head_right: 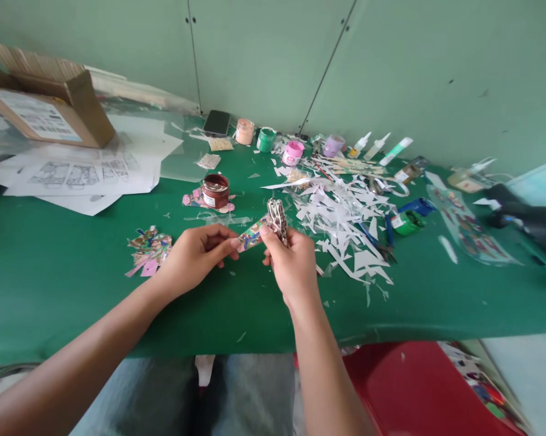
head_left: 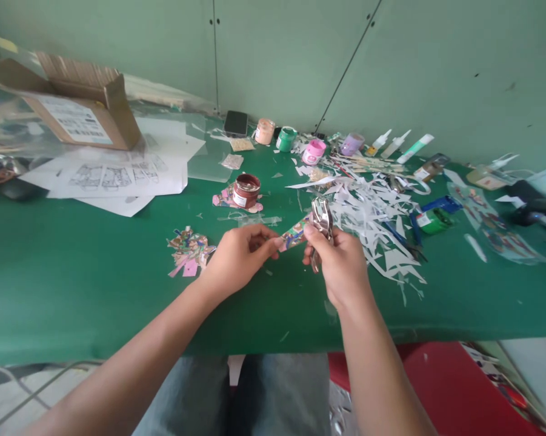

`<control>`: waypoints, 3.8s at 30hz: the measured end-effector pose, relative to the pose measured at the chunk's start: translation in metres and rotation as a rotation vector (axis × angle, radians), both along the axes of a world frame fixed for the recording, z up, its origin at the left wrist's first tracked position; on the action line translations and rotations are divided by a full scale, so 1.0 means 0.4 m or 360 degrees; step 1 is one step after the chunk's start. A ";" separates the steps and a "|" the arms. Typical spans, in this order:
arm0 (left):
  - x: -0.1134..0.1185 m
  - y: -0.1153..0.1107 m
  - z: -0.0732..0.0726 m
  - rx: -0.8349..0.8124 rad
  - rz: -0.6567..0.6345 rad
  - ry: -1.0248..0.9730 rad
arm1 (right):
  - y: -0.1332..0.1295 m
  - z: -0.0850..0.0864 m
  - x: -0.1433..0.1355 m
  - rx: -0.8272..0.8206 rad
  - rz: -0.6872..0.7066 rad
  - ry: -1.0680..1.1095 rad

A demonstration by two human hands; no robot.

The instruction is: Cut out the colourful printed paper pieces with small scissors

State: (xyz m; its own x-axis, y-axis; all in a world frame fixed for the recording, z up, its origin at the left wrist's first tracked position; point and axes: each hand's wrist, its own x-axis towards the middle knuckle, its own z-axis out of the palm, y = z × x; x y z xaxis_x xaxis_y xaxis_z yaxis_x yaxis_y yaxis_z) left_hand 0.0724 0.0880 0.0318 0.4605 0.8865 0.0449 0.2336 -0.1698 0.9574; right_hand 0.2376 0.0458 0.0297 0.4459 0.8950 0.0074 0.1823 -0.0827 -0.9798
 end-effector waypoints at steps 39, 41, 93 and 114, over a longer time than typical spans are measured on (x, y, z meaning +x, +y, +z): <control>0.049 -0.090 -0.042 0.0911 0.0250 0.1169 | -0.148 -0.005 0.012 -0.0273 0.0303 -0.1651; 0.048 -0.089 -0.044 0.0906 0.0264 0.1138 | -0.150 -0.005 0.015 -0.0258 0.0311 -0.1655; -0.036 -0.052 0.017 0.1167 0.0011 0.0346 | -0.147 0.026 -0.024 -0.0313 0.0349 0.0778; 0.032 -0.084 0.009 0.0179 0.0037 0.1011 | -0.144 0.012 0.058 -0.0302 0.0547 -0.1581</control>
State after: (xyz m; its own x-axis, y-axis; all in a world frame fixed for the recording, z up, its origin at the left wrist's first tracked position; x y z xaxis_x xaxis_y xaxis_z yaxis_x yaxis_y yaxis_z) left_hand 0.0851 0.0545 0.0354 0.4084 0.9025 -0.1370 0.7538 -0.2488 0.6081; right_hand 0.2606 -0.0119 0.0347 0.0402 0.9963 0.0759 0.9345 -0.0106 -0.3557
